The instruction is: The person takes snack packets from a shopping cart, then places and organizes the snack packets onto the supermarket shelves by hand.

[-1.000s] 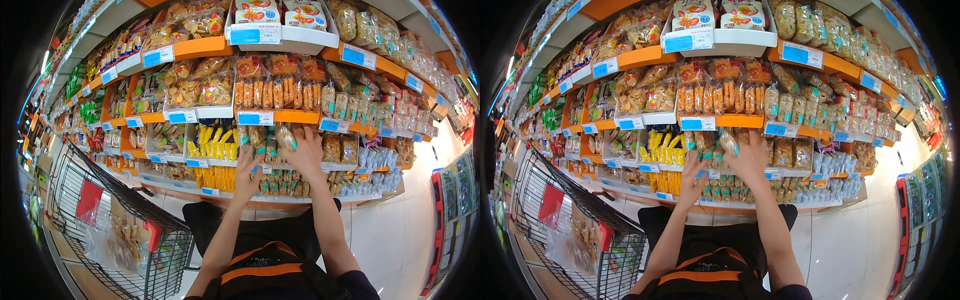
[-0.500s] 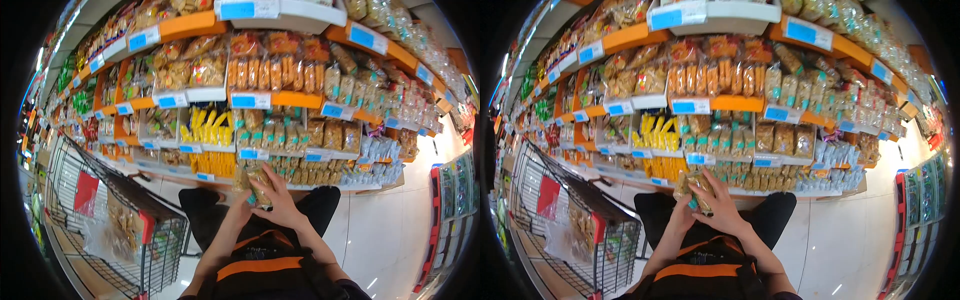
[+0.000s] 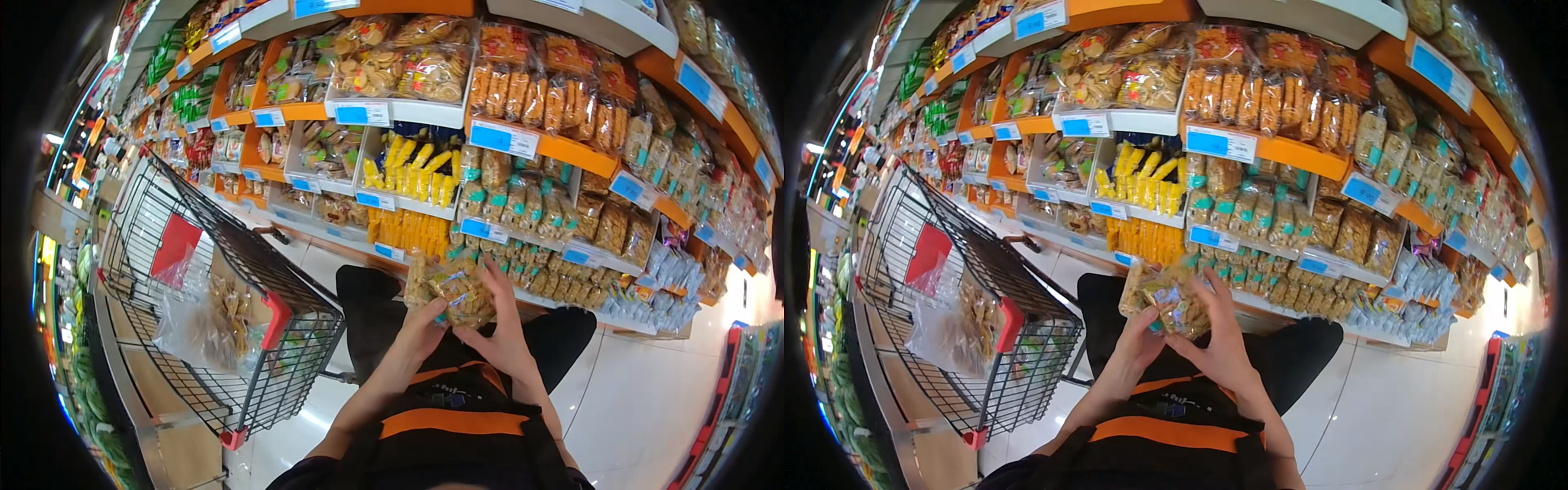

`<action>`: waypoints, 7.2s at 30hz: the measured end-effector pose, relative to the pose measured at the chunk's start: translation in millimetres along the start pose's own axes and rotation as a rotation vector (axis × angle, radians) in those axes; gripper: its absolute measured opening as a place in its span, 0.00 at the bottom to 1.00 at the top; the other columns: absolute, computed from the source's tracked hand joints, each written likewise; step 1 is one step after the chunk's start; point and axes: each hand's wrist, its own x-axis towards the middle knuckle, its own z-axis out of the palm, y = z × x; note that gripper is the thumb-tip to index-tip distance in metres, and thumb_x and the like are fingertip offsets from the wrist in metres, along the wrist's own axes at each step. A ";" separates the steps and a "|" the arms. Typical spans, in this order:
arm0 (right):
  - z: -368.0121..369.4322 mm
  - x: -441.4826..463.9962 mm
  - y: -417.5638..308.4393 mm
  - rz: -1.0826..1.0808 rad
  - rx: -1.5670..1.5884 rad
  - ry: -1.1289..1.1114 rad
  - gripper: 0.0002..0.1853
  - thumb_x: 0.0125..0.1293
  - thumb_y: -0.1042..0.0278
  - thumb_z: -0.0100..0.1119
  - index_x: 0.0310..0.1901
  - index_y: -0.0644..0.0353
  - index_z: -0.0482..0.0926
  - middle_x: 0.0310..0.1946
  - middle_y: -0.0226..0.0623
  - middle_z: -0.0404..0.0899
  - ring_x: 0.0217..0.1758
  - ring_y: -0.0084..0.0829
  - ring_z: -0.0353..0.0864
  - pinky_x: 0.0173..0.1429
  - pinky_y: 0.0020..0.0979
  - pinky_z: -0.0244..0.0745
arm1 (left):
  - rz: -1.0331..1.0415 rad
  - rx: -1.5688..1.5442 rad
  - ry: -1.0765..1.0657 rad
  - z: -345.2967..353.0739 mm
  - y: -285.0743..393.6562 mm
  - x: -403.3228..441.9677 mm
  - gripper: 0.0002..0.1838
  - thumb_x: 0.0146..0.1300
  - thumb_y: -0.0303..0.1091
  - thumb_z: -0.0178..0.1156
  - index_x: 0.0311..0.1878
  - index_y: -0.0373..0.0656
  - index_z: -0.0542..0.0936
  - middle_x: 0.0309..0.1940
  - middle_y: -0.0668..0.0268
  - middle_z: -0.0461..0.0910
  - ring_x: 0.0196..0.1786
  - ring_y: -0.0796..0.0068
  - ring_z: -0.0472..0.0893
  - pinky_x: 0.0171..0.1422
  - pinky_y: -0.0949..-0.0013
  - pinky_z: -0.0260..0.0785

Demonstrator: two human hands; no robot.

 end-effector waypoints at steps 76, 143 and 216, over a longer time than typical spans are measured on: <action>-28.8 10.4 -19.6 0.102 0.198 0.487 0.11 0.75 0.68 0.50 0.43 0.67 0.80 0.42 0.37 0.84 0.41 0.19 0.78 0.46 0.20 0.70 | -0.113 0.145 -0.073 11.9 24.1 -28.3 0.49 0.61 0.51 0.65 0.77 0.48 0.48 0.72 0.61 0.59 0.73 0.60 0.62 0.69 0.48 0.62; -64.4 84.0 62.4 0.226 -0.780 0.696 0.31 0.41 0.65 0.70 0.53 0.48 0.74 0.58 0.46 0.62 0.62 0.53 0.61 0.60 0.52 0.64 | 0.324 1.391 -0.440 41.8 -0.3 -45.1 0.21 0.61 0.22 0.62 0.59 0.42 0.77 0.51 0.55 0.81 0.48 0.58 0.83 0.49 0.66 0.78; -38.2 -2.3 -4.6 -0.078 0.107 -0.153 0.27 0.50 0.71 0.75 0.55 0.49 0.81 0.71 0.41 0.57 0.75 0.43 0.53 0.73 0.45 0.55 | -0.258 0.062 -0.036 13.9 30.1 -46.1 0.28 0.48 0.40 0.57 0.55 0.41 0.74 0.64 0.45 0.68 0.61 0.48 0.75 0.63 0.52 0.72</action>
